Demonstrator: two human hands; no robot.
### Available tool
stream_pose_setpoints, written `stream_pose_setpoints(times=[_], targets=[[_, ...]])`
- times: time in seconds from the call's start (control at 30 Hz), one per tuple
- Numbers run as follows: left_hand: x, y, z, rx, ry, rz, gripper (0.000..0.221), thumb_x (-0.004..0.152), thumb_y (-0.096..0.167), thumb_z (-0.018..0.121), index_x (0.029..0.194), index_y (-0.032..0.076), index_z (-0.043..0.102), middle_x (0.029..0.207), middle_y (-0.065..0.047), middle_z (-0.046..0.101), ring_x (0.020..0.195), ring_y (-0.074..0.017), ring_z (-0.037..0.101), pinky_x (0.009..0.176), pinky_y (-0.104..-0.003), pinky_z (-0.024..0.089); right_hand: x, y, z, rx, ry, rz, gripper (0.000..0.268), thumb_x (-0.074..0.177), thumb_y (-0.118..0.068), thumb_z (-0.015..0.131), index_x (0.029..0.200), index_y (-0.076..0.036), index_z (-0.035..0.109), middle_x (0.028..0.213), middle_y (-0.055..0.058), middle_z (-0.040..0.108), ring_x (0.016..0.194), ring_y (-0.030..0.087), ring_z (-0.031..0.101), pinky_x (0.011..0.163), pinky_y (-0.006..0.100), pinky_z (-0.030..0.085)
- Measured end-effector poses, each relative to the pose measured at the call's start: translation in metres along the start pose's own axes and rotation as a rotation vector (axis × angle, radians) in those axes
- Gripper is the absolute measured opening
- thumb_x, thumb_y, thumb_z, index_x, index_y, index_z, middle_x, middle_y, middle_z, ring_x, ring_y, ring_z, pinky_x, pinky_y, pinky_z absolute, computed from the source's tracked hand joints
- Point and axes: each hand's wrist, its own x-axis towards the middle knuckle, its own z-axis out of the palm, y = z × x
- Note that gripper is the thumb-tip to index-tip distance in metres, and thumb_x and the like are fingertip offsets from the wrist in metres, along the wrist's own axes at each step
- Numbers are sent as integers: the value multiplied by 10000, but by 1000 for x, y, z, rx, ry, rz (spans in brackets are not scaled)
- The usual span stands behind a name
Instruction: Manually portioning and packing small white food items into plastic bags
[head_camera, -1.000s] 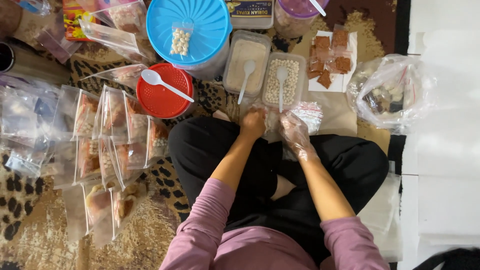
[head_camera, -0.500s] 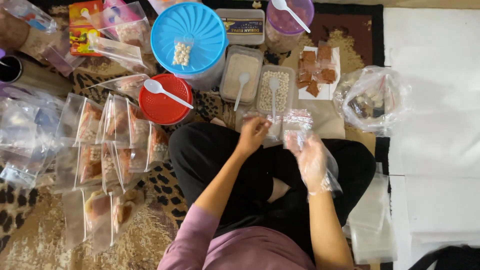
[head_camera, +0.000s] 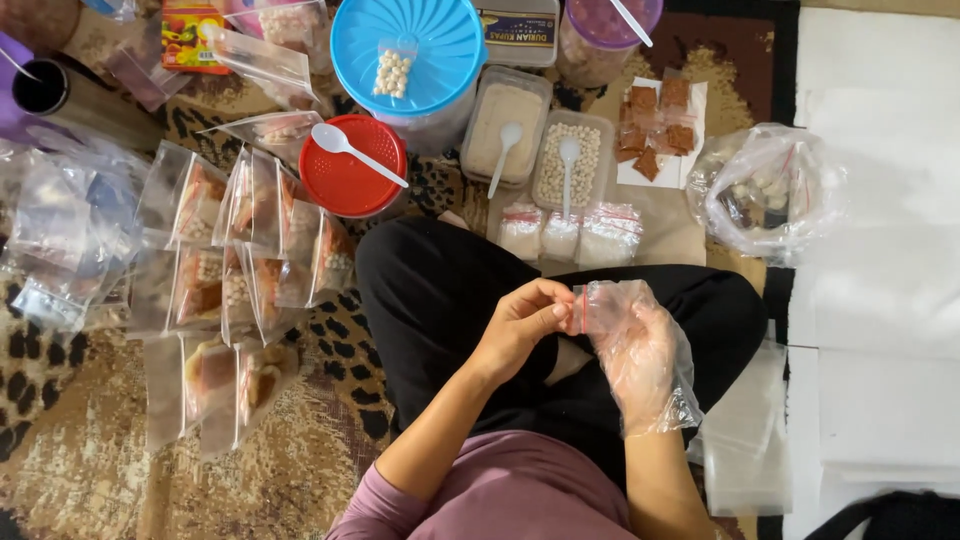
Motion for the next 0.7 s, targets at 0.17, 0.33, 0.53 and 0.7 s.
stream_pose_setpoints(times=[0.17, 0.33, 0.53, 0.7], targets=[[-4, 2, 0, -23, -9, 1, 205, 952, 67, 708, 1128, -31, 667, 925, -158, 682, 826, -241, 722, 815, -370, 610, -4, -1, 5, -9, -21, 18, 214, 921, -201, 602, 766, -154, 461, 687, 27, 500, 676, 184, 548, 727, 388, 597], [-7, 1, -1, -26, -10, 4, 202, 935, 70, 729, 1103, -24, 666, 918, -146, 682, 823, -222, 719, 813, -346, 604, -7, 0, 10, -13, -26, 29, 205, 916, -220, 603, 768, -159, 474, 679, 56, 509, 663, 206, 556, 715, 403, 589], [-9, 2, -1, -44, 10, -4, 170, 930, 43, 725, 1072, -22, 659, 902, -143, 685, 814, -220, 723, 806, -334, 605, -6, 4, 5, 22, -17, 51, 242, 934, -219, 613, 748, -135, 483, 679, 57, 534, 660, 188, 544, 710, 383, 583], [-11, 18, 6, 39, 20, -24, 153, 935, 82, 738, 1032, -21, 680, 808, -136, 679, 791, -209, 708, 797, -338, 592, -1, 10, -7, -87, -74, -26, 181, 930, -204, 557, 789, -119, 481, 755, 77, 560, 707, 210, 599, 687, 391, 603]])
